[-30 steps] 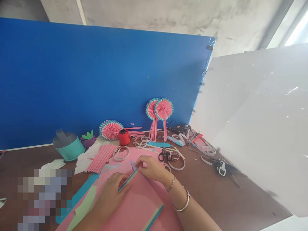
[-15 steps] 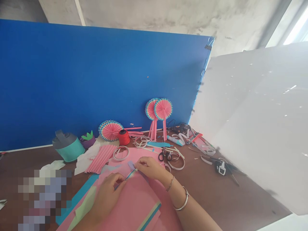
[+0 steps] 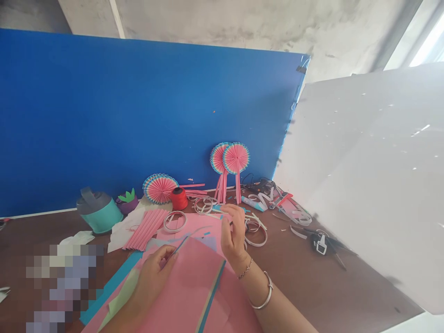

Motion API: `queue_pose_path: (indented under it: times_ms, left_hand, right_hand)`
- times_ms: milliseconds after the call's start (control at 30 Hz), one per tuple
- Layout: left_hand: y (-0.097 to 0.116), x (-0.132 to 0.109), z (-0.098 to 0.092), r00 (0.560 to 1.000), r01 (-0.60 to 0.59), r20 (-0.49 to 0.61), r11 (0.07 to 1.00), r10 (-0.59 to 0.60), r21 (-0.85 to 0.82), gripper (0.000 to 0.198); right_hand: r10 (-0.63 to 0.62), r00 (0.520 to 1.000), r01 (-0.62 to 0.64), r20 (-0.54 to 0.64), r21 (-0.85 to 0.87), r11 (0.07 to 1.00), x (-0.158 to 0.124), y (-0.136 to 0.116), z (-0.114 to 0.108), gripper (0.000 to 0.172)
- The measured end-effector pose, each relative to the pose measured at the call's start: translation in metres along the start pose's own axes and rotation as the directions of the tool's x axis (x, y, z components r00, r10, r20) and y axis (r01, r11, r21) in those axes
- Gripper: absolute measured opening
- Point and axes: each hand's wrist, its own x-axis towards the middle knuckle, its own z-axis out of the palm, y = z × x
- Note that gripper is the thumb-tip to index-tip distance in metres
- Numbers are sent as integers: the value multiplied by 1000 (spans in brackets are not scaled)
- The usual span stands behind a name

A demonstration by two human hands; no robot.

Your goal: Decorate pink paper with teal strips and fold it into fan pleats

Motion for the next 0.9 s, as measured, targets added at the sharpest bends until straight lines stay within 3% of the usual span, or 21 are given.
queue_pose_path:
  times_ms: [33,100,167,233,533,900]
  left_hand:
    - [0,1,-1,1000,2,8,1000,-2,0,25]
    - [-1,2,-1,1000,-3,20,1000,3,-6,25]
    - [-3,3,0,1000,-15,22,1000,16,-7,25]
    - [-5,3,1,999,-36,20,999,35,7,25]
    - [-2,0,3,996,-90,6,986,90,141,29]
    - [6,-4,-3,958,-272,0,910,286,312,29]
  right_hand:
    - [-123,991,125,50,-48,991,-1,-2,-1,24]
    - [-290,917,329,274,-109,938,-4,-6,0,21]
    - [-334,830,427,446,-123,896,-6,-9,6,21]
    - [-327,788,450,521,-126,884,-7,-10,11,16]
    - [-292,749,407,595,-66,911,-7,-6,15,10]
    - [-305,736,401,605,-27,916,-8,-9,16,11]
